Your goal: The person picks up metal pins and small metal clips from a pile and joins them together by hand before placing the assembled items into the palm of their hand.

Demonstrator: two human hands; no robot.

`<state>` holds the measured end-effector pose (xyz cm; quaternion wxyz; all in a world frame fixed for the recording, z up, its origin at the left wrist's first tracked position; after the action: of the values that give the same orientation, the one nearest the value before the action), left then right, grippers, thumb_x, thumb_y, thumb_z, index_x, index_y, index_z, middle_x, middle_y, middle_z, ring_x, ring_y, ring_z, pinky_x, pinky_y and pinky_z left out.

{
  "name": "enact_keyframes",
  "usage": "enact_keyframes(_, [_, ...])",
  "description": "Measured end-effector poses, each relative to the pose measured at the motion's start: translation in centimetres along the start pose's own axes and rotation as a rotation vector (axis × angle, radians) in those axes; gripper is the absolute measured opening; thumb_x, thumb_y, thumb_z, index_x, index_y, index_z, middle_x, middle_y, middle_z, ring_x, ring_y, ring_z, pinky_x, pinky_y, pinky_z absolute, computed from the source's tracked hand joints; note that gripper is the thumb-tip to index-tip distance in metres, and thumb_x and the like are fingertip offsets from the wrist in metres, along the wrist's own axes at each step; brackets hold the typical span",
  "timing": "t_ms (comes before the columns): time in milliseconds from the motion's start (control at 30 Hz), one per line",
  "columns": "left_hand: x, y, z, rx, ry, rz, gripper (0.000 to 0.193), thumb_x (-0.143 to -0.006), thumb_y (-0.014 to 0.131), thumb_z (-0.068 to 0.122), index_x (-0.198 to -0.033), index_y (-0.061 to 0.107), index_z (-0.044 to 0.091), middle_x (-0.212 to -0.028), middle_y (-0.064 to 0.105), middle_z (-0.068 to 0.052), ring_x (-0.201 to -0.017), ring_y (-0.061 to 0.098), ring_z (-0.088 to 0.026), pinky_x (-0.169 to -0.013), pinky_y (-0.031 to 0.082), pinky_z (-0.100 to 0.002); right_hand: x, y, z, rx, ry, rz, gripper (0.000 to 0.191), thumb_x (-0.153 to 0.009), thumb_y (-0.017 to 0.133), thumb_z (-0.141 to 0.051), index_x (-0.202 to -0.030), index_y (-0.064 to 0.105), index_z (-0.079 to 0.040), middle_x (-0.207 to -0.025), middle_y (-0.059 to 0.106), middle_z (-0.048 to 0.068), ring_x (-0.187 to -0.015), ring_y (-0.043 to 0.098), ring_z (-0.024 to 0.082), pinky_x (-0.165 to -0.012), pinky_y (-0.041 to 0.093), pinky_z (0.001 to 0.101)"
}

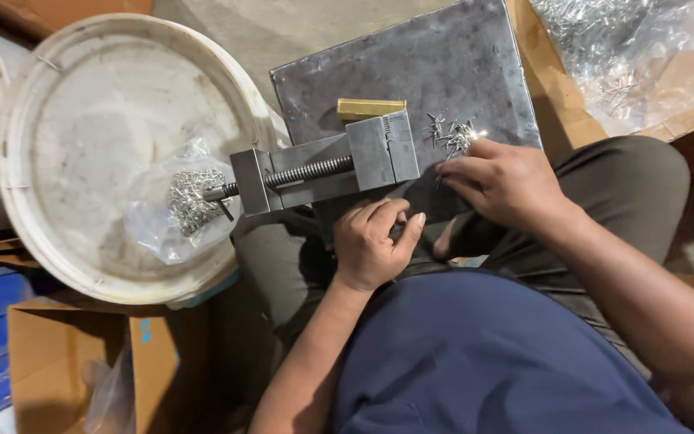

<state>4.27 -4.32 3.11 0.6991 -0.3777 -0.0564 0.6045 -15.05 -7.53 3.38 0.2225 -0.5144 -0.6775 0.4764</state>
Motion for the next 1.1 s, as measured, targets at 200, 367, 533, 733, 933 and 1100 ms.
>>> enact_keyframes(200, [-0.4, 1.4, 1.1, -0.064, -0.031, -0.025, 0.021, -0.087, 0.077, 0.023, -0.100, 0.071, 0.008, -0.079, 0.069, -0.002, -0.071, 0.068, -0.026, -0.067, 0.055, -0.038, 0.0, 0.2, 0.2, 0.073, -0.091, -0.096, 0.014, -0.089, 0.074, -0.021, -0.096, 0.071, -0.010, -0.087, 0.063, 0.006, -0.079, 0.069, 0.028, -0.063, 0.054, 0.0410])
enact_keyframes(367, [-1.1, 3.1, 2.5, -0.026, -0.053, -0.068, 0.030, -0.093, 0.073, 0.028, -0.114, 0.070, 0.005, -0.084, 0.070, -0.005, -0.078, 0.071, -0.026, -0.073, 0.057, -0.038, 1.2, -0.5, 0.9, 0.010, -0.116, -0.001, 0.015, -0.088, 0.074, -0.018, -0.097, 0.069, -0.007, -0.089, 0.063, 0.008, -0.082, 0.069, 0.027, -0.065, 0.054, 0.0391])
enact_keyframes(533, [-1.0, 6.1, 1.3, 0.204, -0.404, -0.257, 0.040, -0.101, 0.066, 0.034, -0.125, 0.069, 0.002, -0.084, 0.072, -0.012, -0.078, 0.073, -0.021, -0.070, 0.056, -0.031, 3.0, -1.7, 1.3, -0.156, -0.094, 0.199, 0.017, -0.090, 0.077, -0.014, -0.099, 0.066, -0.007, -0.096, 0.066, 0.007, -0.081, 0.068, 0.027, -0.065, 0.053, 0.0383])
enact_keyframes(733, [-1.1, 7.7, 1.9, 0.750, -0.408, -0.204, 0.027, -0.113, 0.056, 0.022, -0.110, 0.068, -0.002, -0.091, 0.072, -0.006, -0.086, 0.066, -0.009, -0.080, 0.056, -0.026, 4.2, -2.0, 1.1, -0.266, -0.178, 0.278, 0.021, -0.085, 0.078, -0.006, -0.100, 0.063, -0.004, -0.096, 0.066, 0.010, -0.078, 0.068, 0.028, -0.064, 0.055, 0.0386])
enact_keyframes(933, [-0.6, 4.7, 3.3, 0.392, -0.286, -0.093, 0.028, -0.112, 0.055, 0.021, -0.096, 0.063, 0.000, -0.074, 0.061, -0.004, -0.066, 0.059, -0.010, -0.063, 0.048, -0.028, 4.2, -1.7, -0.1, -0.449, -0.086, 0.275, 0.021, -0.088, 0.076, 0.000, -0.104, 0.062, -0.002, -0.101, 0.066, 0.011, -0.086, 0.070, 0.023, -0.071, 0.057, 0.0324])
enact_keyframes(1100, [-0.5, 2.4, 3.4, 0.680, -0.319, -0.060, 0.027, -0.113, 0.051, 0.022, -0.097, 0.060, 0.002, -0.073, 0.059, 0.000, -0.067, 0.056, -0.007, -0.062, 0.047, -0.025, 3.8, 0.2, -0.9, -1.100, 0.195, 0.100, 0.014, -0.096, 0.069, -0.001, -0.109, 0.066, 0.002, -0.106, 0.066, 0.006, -0.089, 0.068, 0.012, -0.077, 0.056, 0.0254])
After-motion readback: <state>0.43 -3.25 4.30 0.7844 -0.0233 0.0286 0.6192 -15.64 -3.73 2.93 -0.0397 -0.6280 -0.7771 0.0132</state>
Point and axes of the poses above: each hand's wrist, its own x-axis away from the middle knuckle, its own y-axis out of the palm, z = x × y, the point moved 6 cm from there along -x, towards the middle knuckle
